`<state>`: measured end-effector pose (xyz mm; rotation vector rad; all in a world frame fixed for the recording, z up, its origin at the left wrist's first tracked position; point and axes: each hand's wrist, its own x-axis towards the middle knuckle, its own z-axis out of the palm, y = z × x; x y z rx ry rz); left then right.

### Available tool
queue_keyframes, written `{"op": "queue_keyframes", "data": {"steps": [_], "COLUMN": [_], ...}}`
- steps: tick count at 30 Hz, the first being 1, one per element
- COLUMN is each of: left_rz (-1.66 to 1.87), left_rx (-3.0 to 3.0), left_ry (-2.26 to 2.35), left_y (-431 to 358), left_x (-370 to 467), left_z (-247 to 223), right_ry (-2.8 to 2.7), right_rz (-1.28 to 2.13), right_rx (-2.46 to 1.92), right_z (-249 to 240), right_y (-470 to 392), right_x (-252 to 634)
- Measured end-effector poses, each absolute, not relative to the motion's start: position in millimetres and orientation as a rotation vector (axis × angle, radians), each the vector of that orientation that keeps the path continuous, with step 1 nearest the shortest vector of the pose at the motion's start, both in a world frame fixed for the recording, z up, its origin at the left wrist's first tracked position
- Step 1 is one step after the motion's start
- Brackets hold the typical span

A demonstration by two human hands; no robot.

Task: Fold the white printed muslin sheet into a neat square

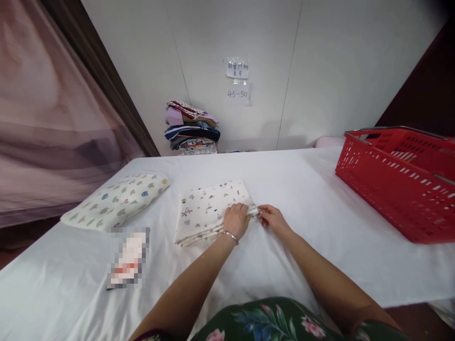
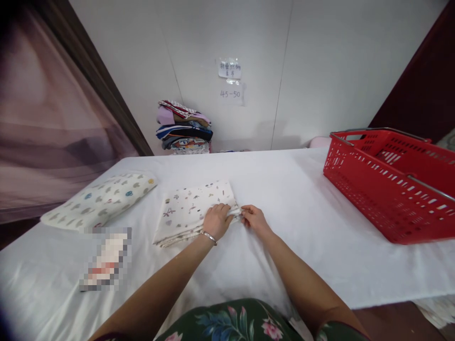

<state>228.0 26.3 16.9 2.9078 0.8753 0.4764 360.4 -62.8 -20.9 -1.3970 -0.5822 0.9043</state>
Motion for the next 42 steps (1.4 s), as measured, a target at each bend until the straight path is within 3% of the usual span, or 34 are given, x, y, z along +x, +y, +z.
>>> {"op": "queue_keyframes", "data": {"steps": [42], "left_rz": [0.540], "left_rx": [2.735], "left_ry": [1.059], "left_y": [23.1], "left_x": [234.9], "left_z": [13.6], "right_ry": [-0.706], "right_rz": [0.943], "right_rx": [-1.359], "right_z": [-12.7], "right_y": [-56.3], "right_x": [351.6]}}
